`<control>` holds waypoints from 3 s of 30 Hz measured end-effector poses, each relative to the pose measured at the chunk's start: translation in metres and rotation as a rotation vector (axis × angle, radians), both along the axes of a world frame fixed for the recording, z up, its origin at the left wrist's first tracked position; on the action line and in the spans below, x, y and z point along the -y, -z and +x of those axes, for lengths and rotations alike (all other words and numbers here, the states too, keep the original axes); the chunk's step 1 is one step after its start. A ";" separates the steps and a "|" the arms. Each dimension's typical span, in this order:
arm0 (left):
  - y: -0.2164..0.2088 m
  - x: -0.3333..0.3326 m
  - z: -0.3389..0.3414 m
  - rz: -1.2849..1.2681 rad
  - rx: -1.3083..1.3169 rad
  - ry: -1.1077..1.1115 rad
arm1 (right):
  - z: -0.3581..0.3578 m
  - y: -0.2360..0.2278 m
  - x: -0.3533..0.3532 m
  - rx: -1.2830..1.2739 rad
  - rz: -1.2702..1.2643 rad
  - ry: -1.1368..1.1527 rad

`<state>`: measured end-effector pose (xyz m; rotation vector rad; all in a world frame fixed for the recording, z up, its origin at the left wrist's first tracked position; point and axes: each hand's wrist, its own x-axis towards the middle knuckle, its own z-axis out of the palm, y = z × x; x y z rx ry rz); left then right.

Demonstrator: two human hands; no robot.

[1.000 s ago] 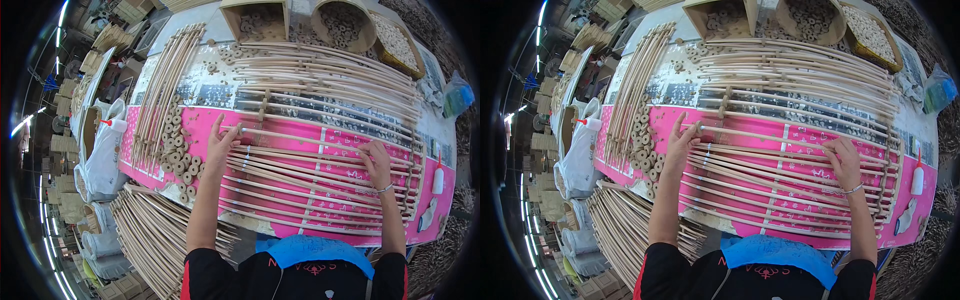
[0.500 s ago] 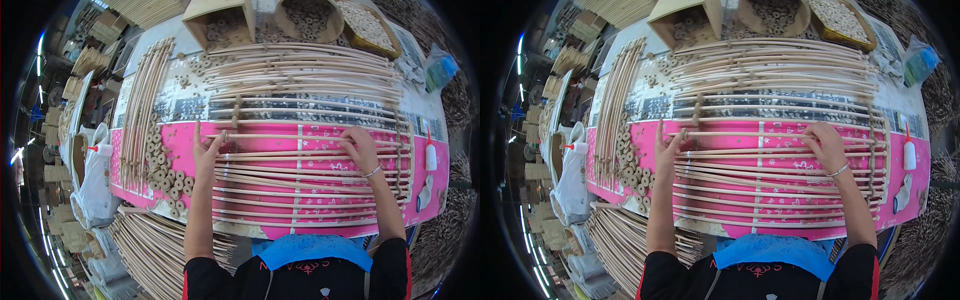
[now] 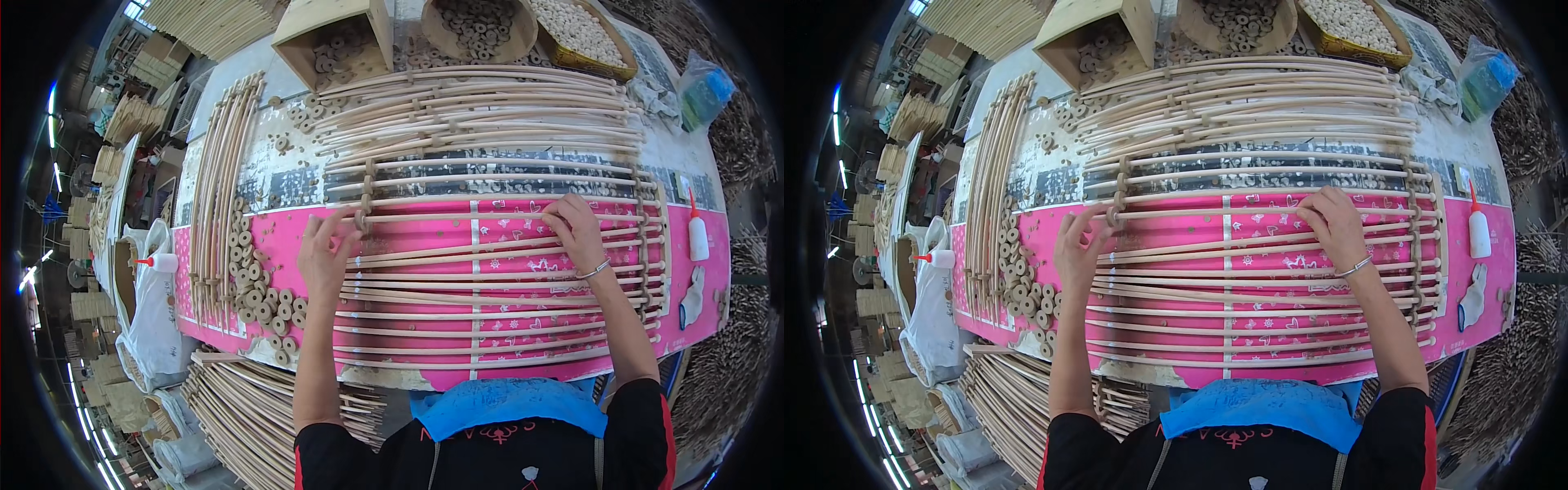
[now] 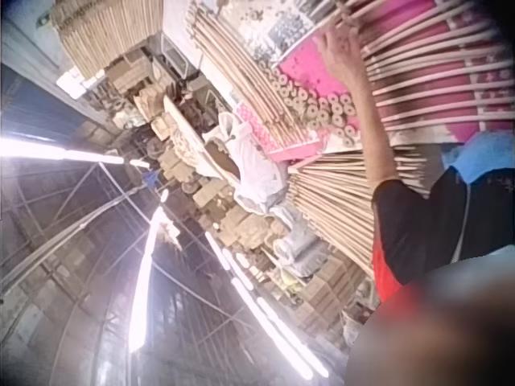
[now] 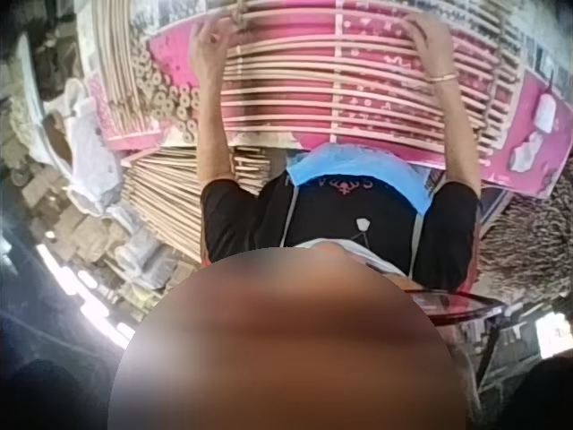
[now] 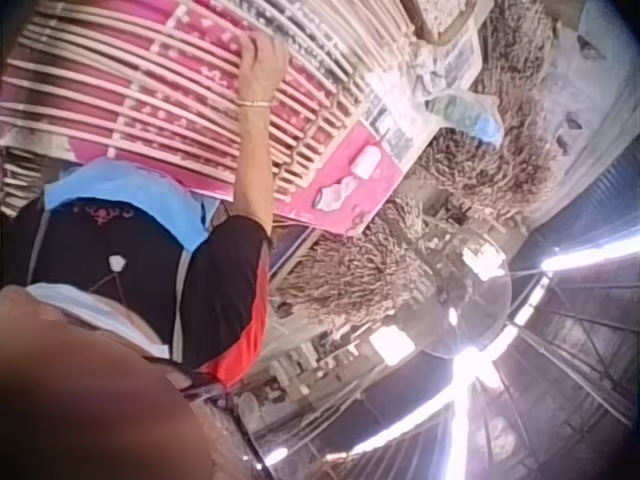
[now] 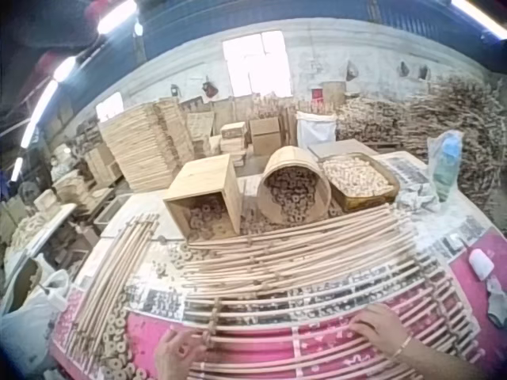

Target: Applying glue to wooden rods and spacers to assemble a lattice structure.

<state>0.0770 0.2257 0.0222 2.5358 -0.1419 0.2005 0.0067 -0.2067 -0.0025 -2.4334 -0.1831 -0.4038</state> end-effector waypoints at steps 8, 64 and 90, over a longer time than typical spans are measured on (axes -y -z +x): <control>0.019 0.001 0.003 0.104 0.080 0.129 | -0.003 0.005 0.002 -0.041 0.026 0.013; -0.084 -0.088 -0.003 0.351 0.591 -0.031 | 0.014 -0.142 -0.112 0.505 -0.132 -0.096; 0.029 -0.303 0.210 0.440 0.314 -0.639 | 0.024 -0.060 -0.087 -0.023 0.021 -0.027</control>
